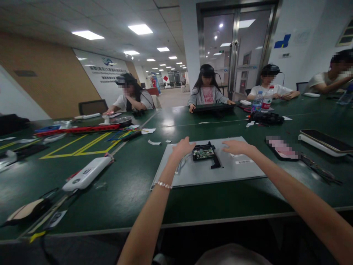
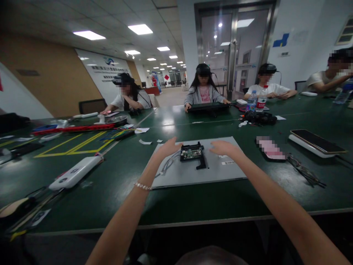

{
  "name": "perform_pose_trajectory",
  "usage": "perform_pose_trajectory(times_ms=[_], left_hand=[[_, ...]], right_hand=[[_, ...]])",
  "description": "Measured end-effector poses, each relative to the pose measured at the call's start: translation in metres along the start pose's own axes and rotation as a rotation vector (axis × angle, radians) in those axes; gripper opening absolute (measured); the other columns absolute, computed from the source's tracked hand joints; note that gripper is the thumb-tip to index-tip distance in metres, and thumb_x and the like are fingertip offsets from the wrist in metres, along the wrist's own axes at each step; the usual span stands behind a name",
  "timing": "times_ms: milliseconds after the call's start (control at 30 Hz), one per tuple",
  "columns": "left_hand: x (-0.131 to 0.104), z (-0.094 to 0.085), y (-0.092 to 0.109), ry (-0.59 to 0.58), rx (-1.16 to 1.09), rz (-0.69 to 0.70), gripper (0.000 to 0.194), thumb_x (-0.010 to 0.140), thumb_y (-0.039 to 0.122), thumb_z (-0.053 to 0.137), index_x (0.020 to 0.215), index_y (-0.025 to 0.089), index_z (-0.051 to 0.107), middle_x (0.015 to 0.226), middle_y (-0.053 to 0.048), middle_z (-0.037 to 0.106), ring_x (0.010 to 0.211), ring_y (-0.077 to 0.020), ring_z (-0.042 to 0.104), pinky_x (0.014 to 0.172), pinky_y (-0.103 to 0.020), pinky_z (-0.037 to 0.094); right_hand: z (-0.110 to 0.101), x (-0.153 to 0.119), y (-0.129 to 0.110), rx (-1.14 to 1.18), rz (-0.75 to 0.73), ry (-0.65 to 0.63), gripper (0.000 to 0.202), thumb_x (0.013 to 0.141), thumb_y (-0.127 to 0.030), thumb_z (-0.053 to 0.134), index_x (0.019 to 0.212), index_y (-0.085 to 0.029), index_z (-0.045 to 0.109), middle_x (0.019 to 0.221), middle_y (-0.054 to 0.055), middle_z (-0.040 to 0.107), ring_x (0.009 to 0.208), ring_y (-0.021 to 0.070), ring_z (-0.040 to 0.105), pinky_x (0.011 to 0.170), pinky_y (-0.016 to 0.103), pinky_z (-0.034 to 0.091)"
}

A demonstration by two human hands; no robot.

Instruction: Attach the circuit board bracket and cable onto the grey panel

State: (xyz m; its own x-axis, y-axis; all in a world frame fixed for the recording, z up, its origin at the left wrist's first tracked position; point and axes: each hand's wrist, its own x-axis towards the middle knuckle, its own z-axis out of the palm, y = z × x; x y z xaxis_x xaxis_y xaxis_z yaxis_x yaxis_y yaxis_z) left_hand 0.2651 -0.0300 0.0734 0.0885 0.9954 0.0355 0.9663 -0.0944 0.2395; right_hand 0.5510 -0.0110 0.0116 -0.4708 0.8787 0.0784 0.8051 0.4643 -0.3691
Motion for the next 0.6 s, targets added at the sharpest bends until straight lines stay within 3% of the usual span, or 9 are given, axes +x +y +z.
perform_pose_trajectory(times_ms=[133,233,467,600], left_hand=[[0.018,0.025,0.007,0.116,-0.166,0.19,0.055,0.093,0.039,0.041,0.138,0.007,0.043,0.142,-0.021,0.047,0.133,-0.0273,0.044,0.109,-0.037,0.033],[0.015,0.038,-0.005,0.138,-0.238,0.311,0.058,0.093,0.041,0.041,0.141,0.008,0.041,0.147,-0.018,0.043,0.137,-0.0245,0.039,0.113,-0.035,0.028],[0.008,0.033,-0.038,-0.263,-0.475,0.354,0.103,0.073,0.055,0.065,0.154,0.014,0.016,0.155,-0.014,0.031,0.14,-0.0287,0.033,0.115,-0.038,0.027],[0.008,0.032,-0.042,-0.317,-0.5,0.42,0.116,0.062,0.05,0.075,0.155,0.018,0.013,0.157,-0.012,0.026,0.142,-0.0288,0.029,0.116,-0.04,0.022]], right_hand=[[0.006,0.02,-0.029,0.205,-0.17,0.072,0.084,0.085,-0.069,0.048,0.153,-0.024,0.026,0.157,0.009,0.03,0.141,0.0307,0.032,0.115,0.047,0.027],[0.017,0.021,-0.036,0.348,-0.182,0.095,0.098,0.077,-0.069,0.06,0.154,-0.024,0.02,0.158,0.011,0.026,0.141,0.0309,0.03,0.115,0.047,0.026],[0.032,0.011,-0.026,0.486,-0.169,0.038,0.105,0.07,-0.06,0.073,0.153,-0.023,0.02,0.157,0.014,0.026,0.141,0.0316,0.029,0.116,0.048,0.024],[0.035,0.01,-0.024,0.503,-0.19,0.027,0.102,0.072,-0.056,0.074,0.153,-0.026,0.02,0.154,0.014,0.032,0.139,0.031,0.033,0.115,0.049,0.025]])
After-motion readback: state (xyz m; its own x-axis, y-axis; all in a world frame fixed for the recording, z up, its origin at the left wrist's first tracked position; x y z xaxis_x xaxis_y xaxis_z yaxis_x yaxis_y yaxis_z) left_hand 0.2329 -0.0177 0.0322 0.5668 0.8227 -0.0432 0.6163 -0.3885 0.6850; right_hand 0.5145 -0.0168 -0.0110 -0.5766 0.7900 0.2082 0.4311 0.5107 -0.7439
